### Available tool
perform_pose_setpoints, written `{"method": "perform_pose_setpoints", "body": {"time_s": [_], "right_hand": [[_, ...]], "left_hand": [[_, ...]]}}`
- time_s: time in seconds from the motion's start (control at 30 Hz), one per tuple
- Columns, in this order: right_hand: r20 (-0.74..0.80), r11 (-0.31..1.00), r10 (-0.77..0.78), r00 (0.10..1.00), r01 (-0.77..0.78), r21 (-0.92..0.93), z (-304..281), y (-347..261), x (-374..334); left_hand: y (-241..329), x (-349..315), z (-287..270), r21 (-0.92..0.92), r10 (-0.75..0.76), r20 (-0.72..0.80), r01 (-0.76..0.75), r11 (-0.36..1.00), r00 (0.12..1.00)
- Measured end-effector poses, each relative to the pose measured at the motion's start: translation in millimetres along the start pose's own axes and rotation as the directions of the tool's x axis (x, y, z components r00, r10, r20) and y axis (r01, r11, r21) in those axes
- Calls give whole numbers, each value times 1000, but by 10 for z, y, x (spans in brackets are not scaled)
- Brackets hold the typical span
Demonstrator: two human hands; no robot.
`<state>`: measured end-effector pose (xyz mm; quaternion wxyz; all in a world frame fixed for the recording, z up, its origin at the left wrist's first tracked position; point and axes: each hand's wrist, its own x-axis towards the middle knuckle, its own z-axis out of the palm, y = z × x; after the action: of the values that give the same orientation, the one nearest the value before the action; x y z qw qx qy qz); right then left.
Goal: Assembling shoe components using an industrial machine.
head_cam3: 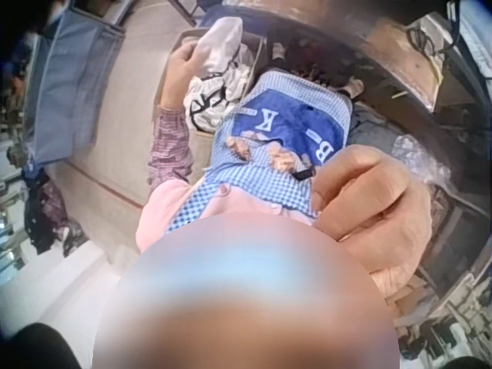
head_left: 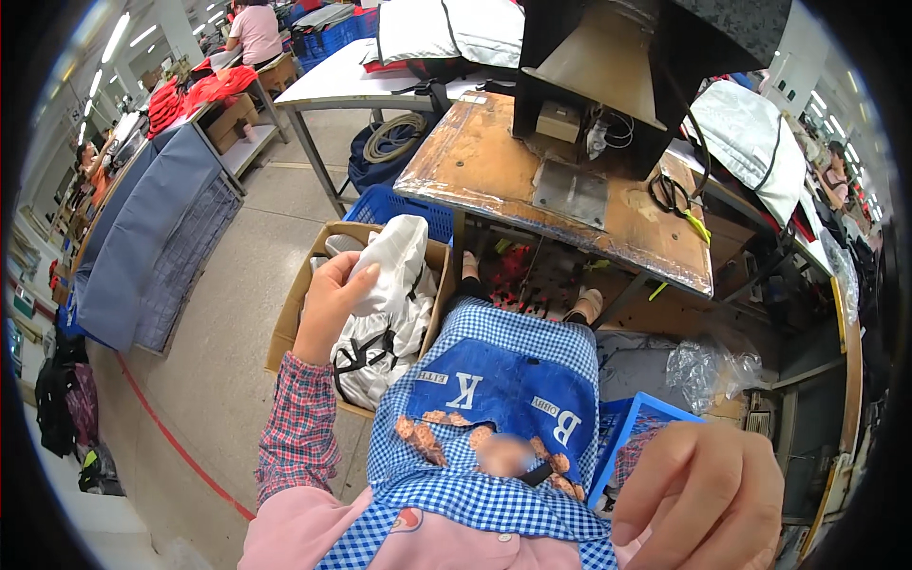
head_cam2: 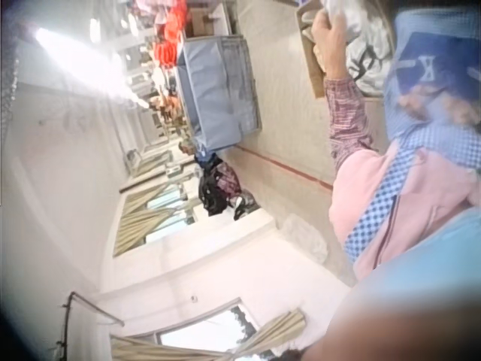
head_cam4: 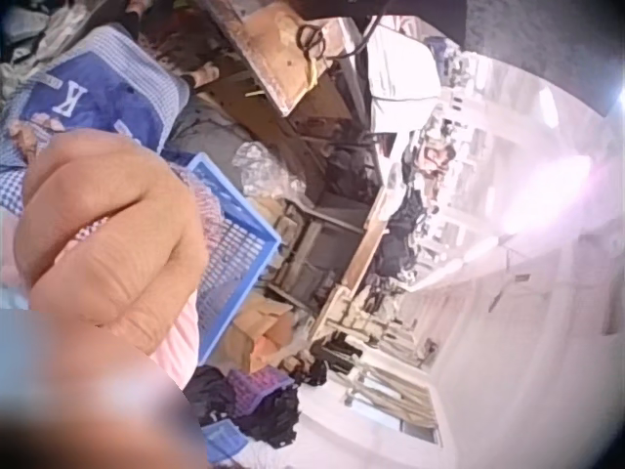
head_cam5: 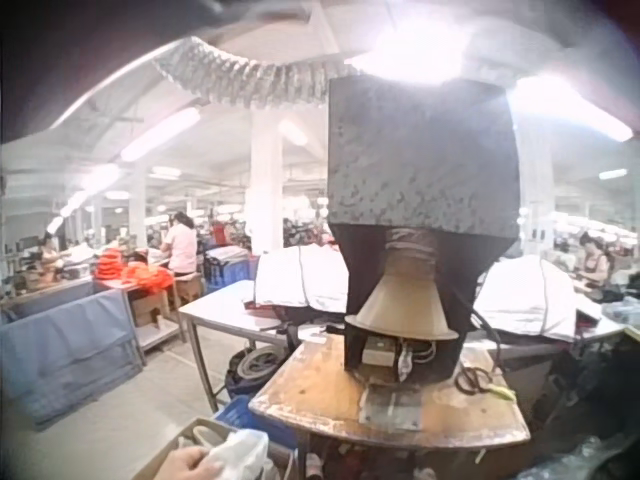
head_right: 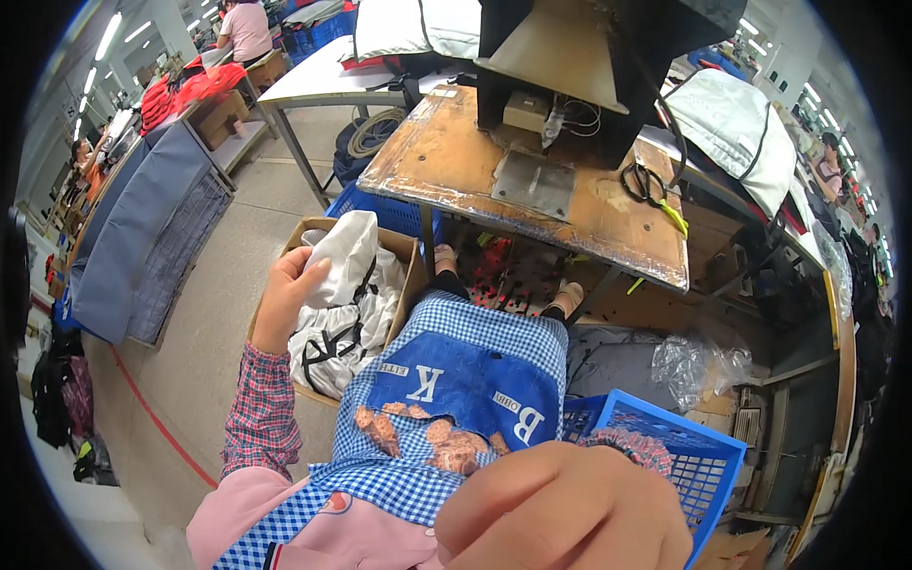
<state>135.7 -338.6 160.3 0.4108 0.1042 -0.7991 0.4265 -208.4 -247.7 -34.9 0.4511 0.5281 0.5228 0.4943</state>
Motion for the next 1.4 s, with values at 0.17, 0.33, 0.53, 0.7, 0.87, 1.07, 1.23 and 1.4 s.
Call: {"method": "perform_pose_setpoints", "body": {"time_s": [0.17, 0.33, 0.53, 0.7, 0.87, 1.07, 1.23, 1.4], "right_hand": [[-246, 971, -215, 945, 234, 49, 172, 274, -281], [-562, 801, 372, 739, -561, -208, 160, 922, -498], [-593, 669, 522, 613, -725, -162, 277, 1472, -821], [-589, 588, 670, 451, -807, 52, 326, 1595, -927], [-478, 591, 807, 348, -479, 649, 239, 1734, -1047], [-455, 637, 771, 446, -556, 534, 180, 1603, -1192], [-448, 767, 624, 640, -612, 194, 208, 1638, -1307], [-553, 744, 657, 513, -559, 366, 234, 1686, -1484]], "left_hand": [[203, -19, 265, -363, -56, 196, 125, 923, 979], [164, -147, 289, -611, -17, 300, 206, 764, 954], [46, -77, 423, -789, 15, 428, 365, 494, 904], [84, -110, 677, -785, 46, 410, 326, 527, 911], [182, -344, 890, 17, 224, 371, -248, 969, 901], [344, -201, 791, -62, 343, 611, -389, 919, 713], [421, -62, 961, 88, 387, 504, -491, 866, 772], [430, -176, 1178, 301, 215, 500, -402, 865, 839]]}}
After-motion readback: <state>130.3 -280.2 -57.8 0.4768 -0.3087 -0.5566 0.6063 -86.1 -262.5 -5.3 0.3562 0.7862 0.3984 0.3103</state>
